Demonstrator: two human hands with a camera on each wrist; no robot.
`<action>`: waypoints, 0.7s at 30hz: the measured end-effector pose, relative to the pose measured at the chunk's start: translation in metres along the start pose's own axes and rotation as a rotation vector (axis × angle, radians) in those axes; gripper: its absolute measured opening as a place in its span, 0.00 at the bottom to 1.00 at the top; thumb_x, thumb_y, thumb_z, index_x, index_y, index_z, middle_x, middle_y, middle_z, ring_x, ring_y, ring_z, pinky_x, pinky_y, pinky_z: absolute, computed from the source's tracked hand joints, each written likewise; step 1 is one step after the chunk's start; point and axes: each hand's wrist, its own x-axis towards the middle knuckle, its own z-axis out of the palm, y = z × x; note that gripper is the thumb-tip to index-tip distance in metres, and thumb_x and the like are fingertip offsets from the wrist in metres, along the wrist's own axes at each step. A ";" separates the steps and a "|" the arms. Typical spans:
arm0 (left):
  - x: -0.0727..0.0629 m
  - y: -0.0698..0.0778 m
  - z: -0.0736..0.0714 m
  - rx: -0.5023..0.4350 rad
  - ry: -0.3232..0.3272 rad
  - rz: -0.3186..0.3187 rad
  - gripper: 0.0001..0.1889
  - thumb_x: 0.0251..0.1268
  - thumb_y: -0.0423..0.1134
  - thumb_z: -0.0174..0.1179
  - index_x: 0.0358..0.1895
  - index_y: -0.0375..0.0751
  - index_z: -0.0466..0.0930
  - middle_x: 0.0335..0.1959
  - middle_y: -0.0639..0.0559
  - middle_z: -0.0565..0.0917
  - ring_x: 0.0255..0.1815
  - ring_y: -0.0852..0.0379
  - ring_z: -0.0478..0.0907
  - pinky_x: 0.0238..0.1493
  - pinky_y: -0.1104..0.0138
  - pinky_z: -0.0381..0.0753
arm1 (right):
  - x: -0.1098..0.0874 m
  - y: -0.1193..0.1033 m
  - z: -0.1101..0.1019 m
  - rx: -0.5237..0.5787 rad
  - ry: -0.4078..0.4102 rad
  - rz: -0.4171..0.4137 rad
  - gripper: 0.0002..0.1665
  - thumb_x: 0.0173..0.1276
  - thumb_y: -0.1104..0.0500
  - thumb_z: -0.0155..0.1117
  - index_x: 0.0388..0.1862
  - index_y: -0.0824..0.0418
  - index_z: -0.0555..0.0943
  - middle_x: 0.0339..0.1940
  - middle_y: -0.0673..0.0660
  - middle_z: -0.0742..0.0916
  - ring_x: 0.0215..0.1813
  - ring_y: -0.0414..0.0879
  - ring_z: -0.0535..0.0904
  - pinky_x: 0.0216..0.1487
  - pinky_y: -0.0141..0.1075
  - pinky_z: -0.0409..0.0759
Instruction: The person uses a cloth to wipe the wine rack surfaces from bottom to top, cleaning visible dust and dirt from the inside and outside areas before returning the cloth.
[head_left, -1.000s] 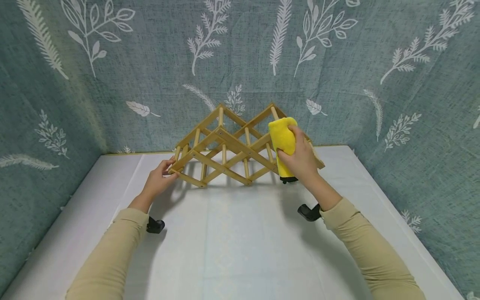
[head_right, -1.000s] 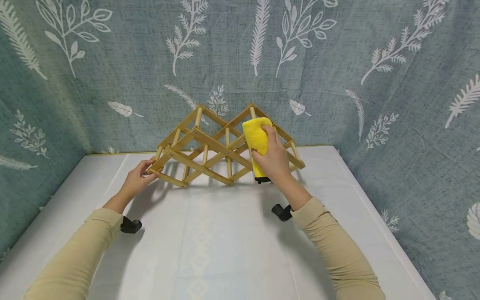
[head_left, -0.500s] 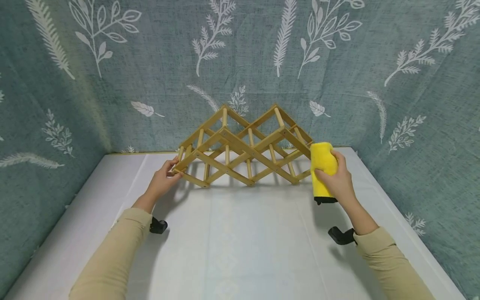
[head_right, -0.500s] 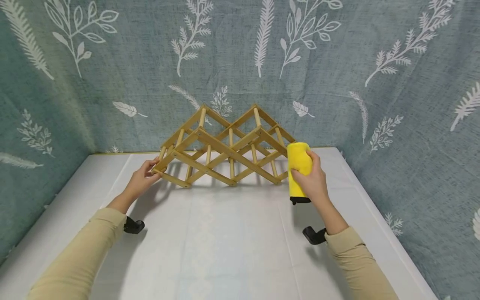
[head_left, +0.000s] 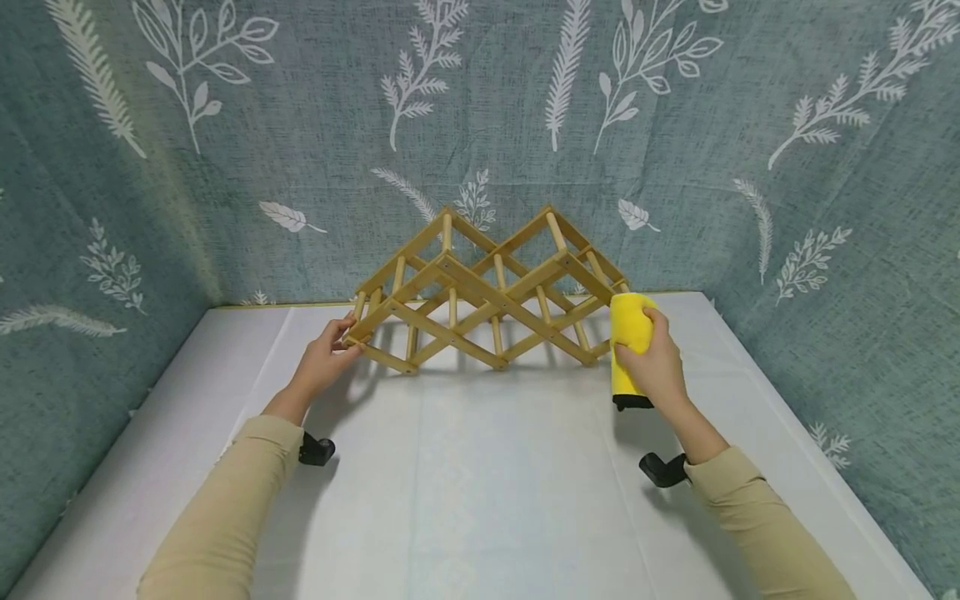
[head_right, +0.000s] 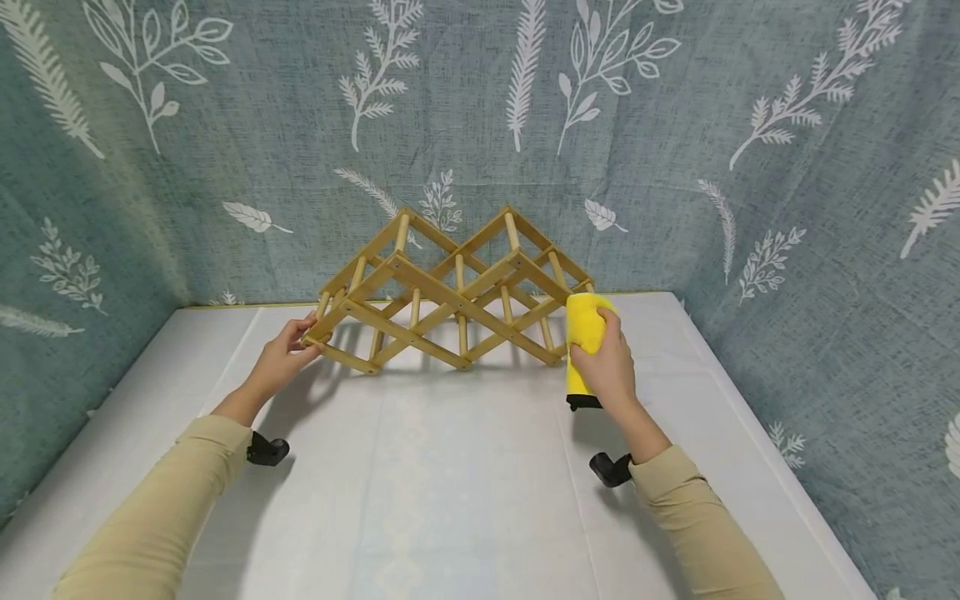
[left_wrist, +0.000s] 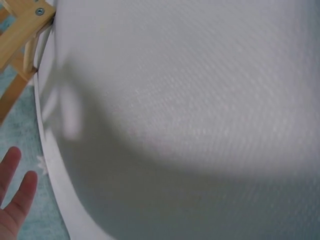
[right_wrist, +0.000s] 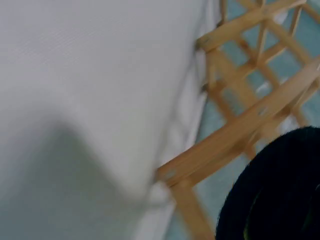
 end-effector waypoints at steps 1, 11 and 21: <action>0.000 0.000 0.000 0.002 0.002 0.000 0.26 0.66 0.41 0.52 0.64 0.36 0.59 0.70 0.40 0.57 0.58 0.34 0.68 0.53 0.49 0.72 | 0.001 -0.008 0.003 -0.001 0.013 -0.032 0.42 0.61 0.57 0.57 0.71 0.59 0.50 0.53 0.70 0.73 0.45 0.60 0.74 0.38 0.47 0.75; 0.000 0.002 0.000 0.027 -0.008 -0.020 0.27 0.67 0.42 0.51 0.65 0.36 0.58 0.70 0.38 0.56 0.59 0.33 0.66 0.55 0.46 0.69 | 0.009 -0.090 0.017 0.018 0.041 -0.306 0.39 0.58 0.59 0.61 0.67 0.58 0.56 0.55 0.66 0.73 0.44 0.57 0.72 0.39 0.49 0.75; -0.003 0.003 -0.001 0.011 -0.016 -0.005 0.26 0.67 0.42 0.51 0.64 0.36 0.57 0.70 0.38 0.55 0.56 0.34 0.68 0.54 0.48 0.70 | -0.010 -0.082 0.020 0.093 -0.150 -0.386 0.39 0.58 0.61 0.64 0.66 0.58 0.58 0.55 0.65 0.73 0.43 0.57 0.74 0.39 0.48 0.76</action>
